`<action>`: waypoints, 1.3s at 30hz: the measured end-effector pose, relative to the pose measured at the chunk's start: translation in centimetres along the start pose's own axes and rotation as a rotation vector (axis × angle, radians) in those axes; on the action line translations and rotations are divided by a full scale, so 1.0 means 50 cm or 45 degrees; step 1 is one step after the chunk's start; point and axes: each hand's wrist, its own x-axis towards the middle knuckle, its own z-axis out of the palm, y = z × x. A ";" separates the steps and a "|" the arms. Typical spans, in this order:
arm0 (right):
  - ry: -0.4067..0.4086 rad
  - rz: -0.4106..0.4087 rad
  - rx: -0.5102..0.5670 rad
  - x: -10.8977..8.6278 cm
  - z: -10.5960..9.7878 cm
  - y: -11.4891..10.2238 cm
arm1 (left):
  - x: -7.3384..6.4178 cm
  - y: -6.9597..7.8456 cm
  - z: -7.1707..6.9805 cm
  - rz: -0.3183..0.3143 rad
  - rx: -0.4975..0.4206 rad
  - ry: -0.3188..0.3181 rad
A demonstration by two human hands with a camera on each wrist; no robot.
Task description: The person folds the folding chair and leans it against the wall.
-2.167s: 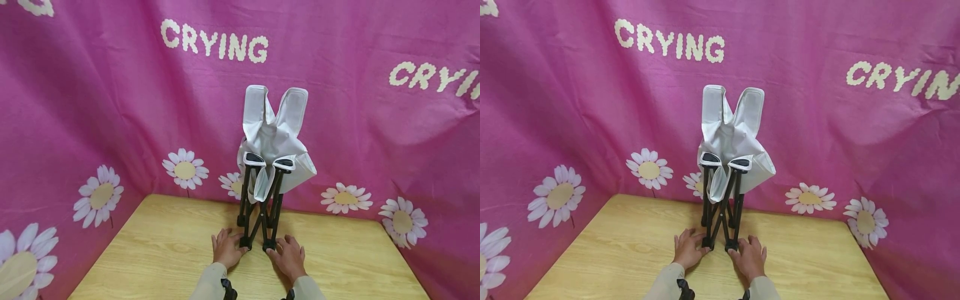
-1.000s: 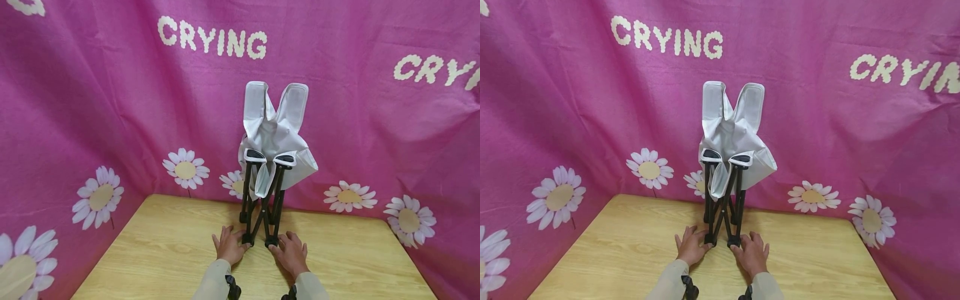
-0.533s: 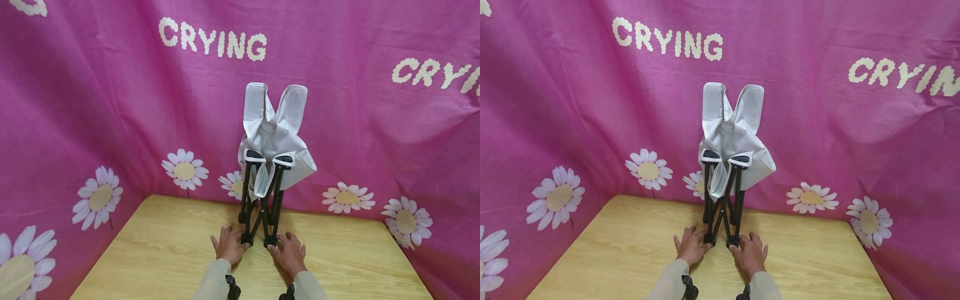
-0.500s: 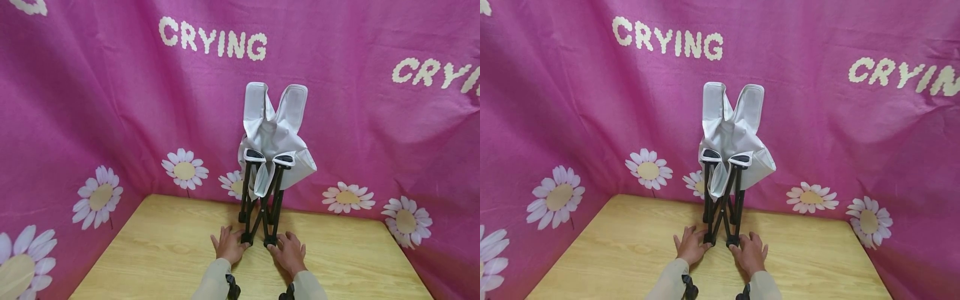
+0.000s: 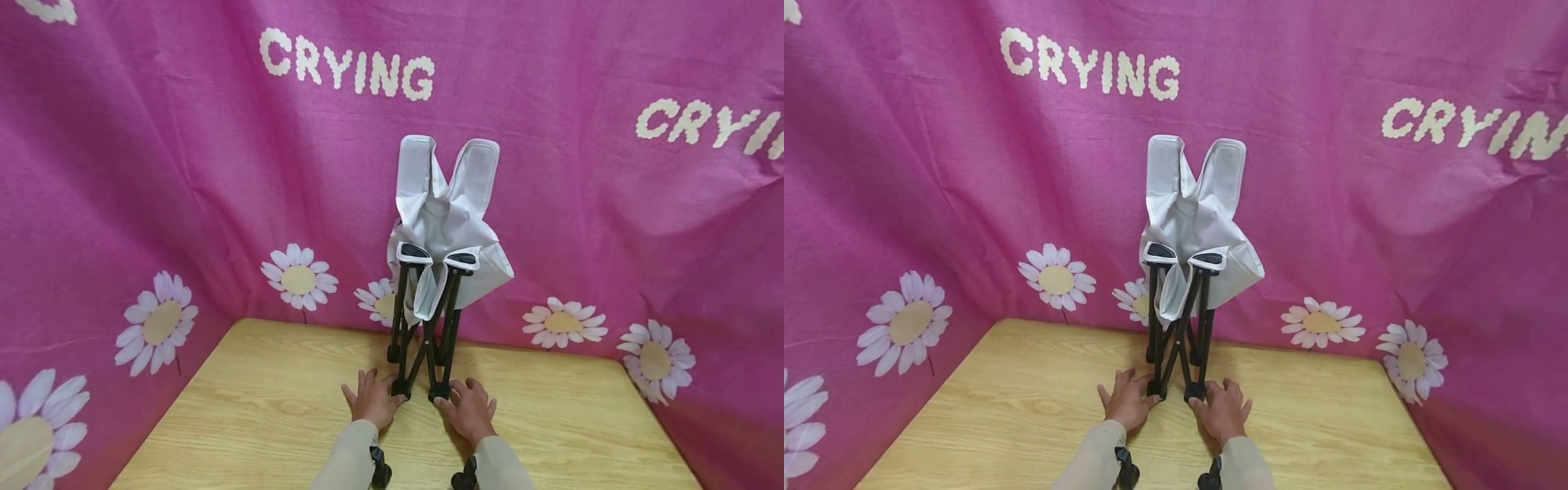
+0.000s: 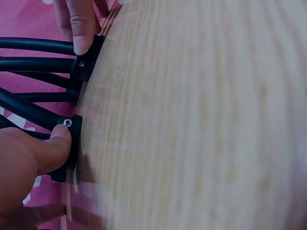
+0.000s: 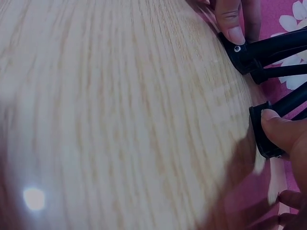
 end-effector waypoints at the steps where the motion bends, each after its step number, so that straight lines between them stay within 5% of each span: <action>1: -0.005 0.006 -0.001 0.001 0.000 -0.001 | 0.000 0.001 -0.001 -0.002 0.002 0.001; 13: -0.054 0.110 0.009 0.007 -0.002 -0.007 | 0.000 0.007 0.000 -0.034 0.055 0.003; 39: -0.023 0.131 -0.003 0.008 0.006 -0.005 | -0.001 0.009 0.017 -0.037 0.119 0.068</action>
